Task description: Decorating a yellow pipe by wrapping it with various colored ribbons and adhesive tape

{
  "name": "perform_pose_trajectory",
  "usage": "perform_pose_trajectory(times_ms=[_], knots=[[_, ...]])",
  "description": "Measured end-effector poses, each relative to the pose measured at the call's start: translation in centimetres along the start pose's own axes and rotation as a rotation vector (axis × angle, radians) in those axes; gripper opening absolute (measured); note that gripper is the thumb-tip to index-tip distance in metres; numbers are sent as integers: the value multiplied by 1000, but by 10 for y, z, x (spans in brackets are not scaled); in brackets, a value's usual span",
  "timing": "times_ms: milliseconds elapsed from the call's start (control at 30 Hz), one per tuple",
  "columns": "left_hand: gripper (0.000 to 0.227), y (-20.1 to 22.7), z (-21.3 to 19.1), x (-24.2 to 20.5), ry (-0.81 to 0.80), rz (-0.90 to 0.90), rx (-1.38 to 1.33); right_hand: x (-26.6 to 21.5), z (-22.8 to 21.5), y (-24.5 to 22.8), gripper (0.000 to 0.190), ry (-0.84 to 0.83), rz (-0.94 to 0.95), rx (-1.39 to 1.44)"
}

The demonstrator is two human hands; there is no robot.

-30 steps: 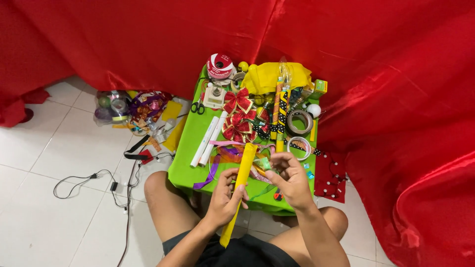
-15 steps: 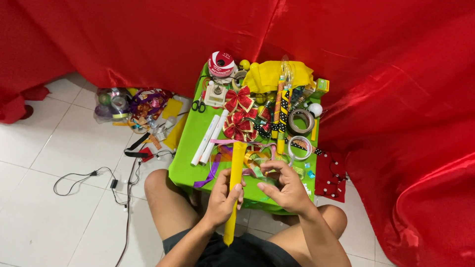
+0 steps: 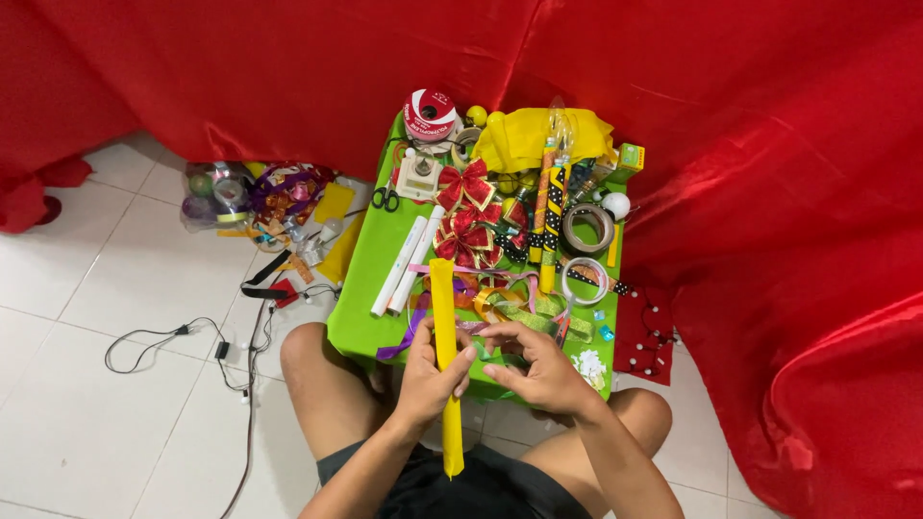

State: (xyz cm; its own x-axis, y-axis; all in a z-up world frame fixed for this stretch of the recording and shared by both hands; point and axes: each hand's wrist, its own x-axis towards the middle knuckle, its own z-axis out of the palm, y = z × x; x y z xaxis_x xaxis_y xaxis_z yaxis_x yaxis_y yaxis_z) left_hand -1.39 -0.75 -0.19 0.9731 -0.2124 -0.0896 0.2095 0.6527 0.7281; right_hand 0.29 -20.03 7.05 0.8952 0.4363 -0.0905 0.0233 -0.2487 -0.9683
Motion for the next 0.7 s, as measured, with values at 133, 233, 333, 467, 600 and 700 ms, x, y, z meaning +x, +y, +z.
perform_pose_trajectory(times_ms=[133,233,333,467,600,700], knots=[[52,-2,-2,0,-6,38,18,5,-1,-13,40,-7,-49,-70],[52,0,-1,-3,-11,113,118,6,-2,-16,39,-6,-14,-159],[51,-1,-4,-4,-1,160,144,7,-3,-6,30,51,-16,-174],[52,5,-11,-7,23,234,162,10,-9,-11,18,40,-2,-262],[51,8,-36,-2,174,391,189,9,-24,-3,13,-71,59,-225],[51,28,-70,2,289,486,234,3,-36,6,11,-101,52,-227]])
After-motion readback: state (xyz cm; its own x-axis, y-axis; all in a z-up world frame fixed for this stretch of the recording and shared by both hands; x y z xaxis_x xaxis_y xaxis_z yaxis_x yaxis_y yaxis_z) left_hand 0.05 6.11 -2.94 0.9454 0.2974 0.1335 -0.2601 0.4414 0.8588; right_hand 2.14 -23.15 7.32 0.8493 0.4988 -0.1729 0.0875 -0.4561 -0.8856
